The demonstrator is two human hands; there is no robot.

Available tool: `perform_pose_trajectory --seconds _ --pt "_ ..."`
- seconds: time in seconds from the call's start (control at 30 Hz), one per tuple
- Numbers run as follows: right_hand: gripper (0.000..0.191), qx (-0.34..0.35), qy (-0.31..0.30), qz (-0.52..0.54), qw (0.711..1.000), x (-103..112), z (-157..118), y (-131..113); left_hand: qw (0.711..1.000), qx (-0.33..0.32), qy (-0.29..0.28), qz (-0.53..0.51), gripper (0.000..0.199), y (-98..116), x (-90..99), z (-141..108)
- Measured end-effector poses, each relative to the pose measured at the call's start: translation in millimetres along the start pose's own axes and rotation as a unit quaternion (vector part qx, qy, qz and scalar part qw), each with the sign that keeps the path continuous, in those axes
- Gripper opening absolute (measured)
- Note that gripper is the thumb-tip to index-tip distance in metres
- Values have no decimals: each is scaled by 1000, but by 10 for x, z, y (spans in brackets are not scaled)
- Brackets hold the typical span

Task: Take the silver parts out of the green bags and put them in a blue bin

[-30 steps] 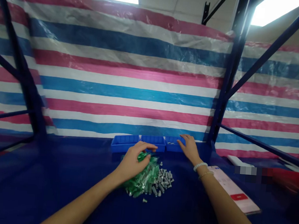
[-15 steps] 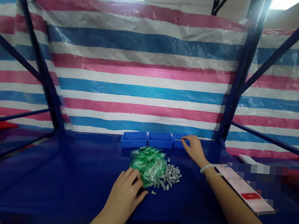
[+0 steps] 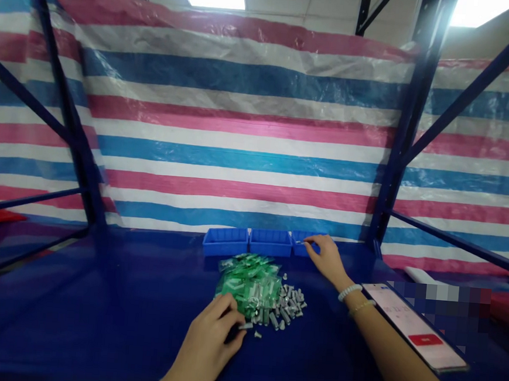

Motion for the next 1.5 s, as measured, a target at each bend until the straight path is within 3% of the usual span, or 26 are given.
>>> perform_pose_trajectory --seconds 0.1,0.2,0.3,0.4,0.5,0.6,0.77,0.9,1.0,1.17,1.37,1.43,1.5 --pt "24 -33 -2 51 998 25 13 -33 999 -14 35 -38 9 43 100 -37" --pt "29 -72 -26 126 989 37 20 -123 993 -46 84 -65 8 112 201 94" --pt "37 -93 -103 232 963 27 -6 -287 985 -94 103 -100 9 136 196 482" --pt "48 -99 -193 333 918 7 -71 -482 979 -125 81 -138 8 72 46 938" --pt "51 -103 -242 400 878 -18 -141 -637 977 -114 72 -168 9 -33 -132 1180" --pt "41 -106 -255 434 858 -44 -183 -729 975 -98 82 -182 8 -108 -217 1156" --pt "28 -112 -245 478 836 -18 -205 -828 970 -99 117 -186 8 -112 -208 990" --pt "22 -109 -204 454 861 30 -209 -890 966 -68 139 -207 6 -105 -239 981" --pt "16 -66 -136 411 899 61 -210 -925 948 18 149 -281 3 -134 -280 1000" --pt "11 77 -12 281 956 184 -208 -983 860 168 89 -473 18 -173 -337 1023" --pt "10 193 -11 174 966 269 -245 -1065 776 228 -2 -588 22 -131 -458 972" --pt "9 195 -1 168 966 272 -247 -1059 769 234 14 -595 26 -117 -455 958" --pt "7 164 18 183 969 272 -233 -1027 784 223 44 -578 33 -102 -413 959"
Point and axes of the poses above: each hand's wrist, its own z-axis towards the middle knuckle, its own x-axis out of the back of the hand, y = z × x, the point moved 1 cm from there along z, towards the middle knuckle, and after that the axes turned 10 degrees about -z, right-handed, at the moved point
